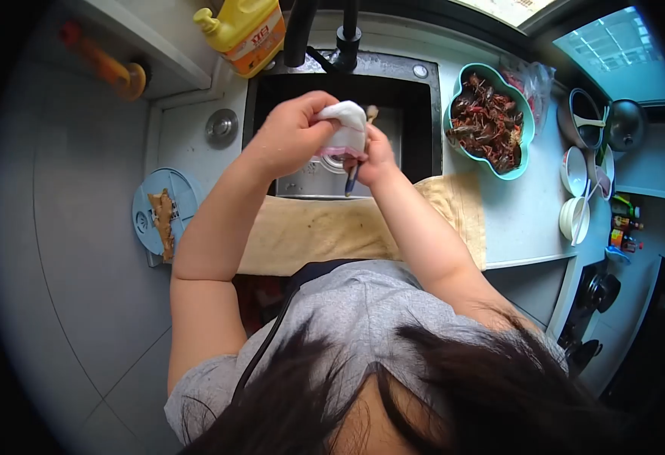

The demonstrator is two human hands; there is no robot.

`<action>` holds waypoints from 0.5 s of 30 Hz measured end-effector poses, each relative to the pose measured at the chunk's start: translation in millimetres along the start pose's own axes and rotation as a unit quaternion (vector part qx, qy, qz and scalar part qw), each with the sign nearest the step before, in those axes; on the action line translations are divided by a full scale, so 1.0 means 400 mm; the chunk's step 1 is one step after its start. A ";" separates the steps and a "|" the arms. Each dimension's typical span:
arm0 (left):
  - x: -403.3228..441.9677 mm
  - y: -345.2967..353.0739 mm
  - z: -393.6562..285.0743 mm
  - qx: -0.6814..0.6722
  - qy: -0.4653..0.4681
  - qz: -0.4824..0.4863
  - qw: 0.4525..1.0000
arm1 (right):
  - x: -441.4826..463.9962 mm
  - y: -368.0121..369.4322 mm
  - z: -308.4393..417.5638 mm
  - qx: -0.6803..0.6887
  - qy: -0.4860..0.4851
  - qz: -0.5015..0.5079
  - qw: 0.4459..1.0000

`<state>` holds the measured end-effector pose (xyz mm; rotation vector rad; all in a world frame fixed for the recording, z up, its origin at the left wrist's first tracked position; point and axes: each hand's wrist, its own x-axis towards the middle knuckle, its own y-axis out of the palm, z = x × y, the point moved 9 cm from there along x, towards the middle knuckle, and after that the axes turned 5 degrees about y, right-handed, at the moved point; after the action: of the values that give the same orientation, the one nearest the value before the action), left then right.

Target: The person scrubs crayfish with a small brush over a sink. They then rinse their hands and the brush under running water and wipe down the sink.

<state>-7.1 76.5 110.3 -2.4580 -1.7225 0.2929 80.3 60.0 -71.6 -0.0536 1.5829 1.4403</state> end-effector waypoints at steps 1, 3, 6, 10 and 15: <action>-0.013 -0.020 -0.062 -0.022 0.022 -0.033 0.999 | -0.046 0.055 0.025 0.006 -0.012 0.082 0.997; -0.019 -0.073 -0.155 -0.105 0.094 -0.048 0.989 | -0.149 0.139 0.110 -0.055 -0.099 0.089 0.990; 0.006 -0.233 -0.256 0.008 0.145 -0.166 0.975 | -0.291 0.337 0.272 -0.082 -0.190 0.294 0.933; 0.072 -0.338 -0.368 -0.087 0.179 -0.223 0.954 | -0.367 0.514 0.451 -0.207 -0.310 0.199 0.906; 0.097 -0.354 -0.172 0.131 0.019 -0.226 0.965 | -0.267 0.409 0.464 -0.339 -0.318 -0.048 0.884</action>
<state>-108.1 161.8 203.9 -1.8154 -2.0135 0.3885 151.3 198.2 148.7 -0.0570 0.4991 1.6470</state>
